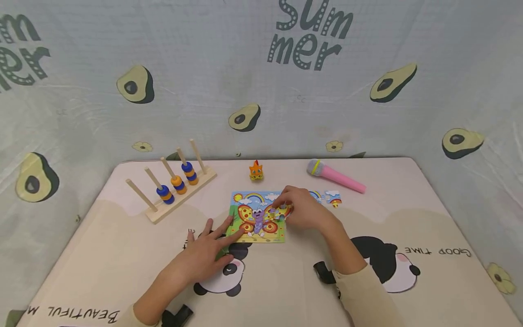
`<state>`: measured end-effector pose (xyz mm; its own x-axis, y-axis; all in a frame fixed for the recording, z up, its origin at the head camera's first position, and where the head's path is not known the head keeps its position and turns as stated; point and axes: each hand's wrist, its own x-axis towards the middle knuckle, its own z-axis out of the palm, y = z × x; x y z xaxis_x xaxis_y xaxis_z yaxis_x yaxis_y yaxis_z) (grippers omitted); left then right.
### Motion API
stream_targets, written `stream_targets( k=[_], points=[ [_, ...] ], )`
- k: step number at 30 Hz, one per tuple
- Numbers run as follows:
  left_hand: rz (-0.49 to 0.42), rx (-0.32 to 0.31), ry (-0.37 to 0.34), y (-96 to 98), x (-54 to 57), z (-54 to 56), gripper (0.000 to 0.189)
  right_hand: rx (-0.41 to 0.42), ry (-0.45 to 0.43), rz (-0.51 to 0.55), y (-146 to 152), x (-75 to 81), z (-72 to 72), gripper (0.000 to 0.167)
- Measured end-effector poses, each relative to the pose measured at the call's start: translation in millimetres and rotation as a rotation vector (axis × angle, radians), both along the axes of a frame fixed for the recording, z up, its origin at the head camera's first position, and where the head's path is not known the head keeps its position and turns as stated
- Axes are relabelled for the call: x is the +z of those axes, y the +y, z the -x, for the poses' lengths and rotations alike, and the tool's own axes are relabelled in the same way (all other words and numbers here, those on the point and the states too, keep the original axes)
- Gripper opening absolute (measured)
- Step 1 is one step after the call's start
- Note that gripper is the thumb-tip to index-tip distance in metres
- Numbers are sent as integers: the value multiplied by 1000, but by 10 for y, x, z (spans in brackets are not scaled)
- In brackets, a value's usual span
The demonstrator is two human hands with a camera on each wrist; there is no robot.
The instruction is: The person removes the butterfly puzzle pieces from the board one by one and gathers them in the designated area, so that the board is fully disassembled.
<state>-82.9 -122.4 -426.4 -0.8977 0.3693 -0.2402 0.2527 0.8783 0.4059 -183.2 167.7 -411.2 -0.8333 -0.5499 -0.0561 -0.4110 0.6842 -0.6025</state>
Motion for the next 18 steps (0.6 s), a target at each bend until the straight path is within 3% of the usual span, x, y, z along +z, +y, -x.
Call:
stream_targets(
  k=[12,18],
  points=[
    [3,9,4,8,45,-35,58,-78,-36,53,480,51,-84,49],
    [-31,-3,24,-7,-14,-24,60,-123,-24,42,709,64,-120,49]
  ],
)
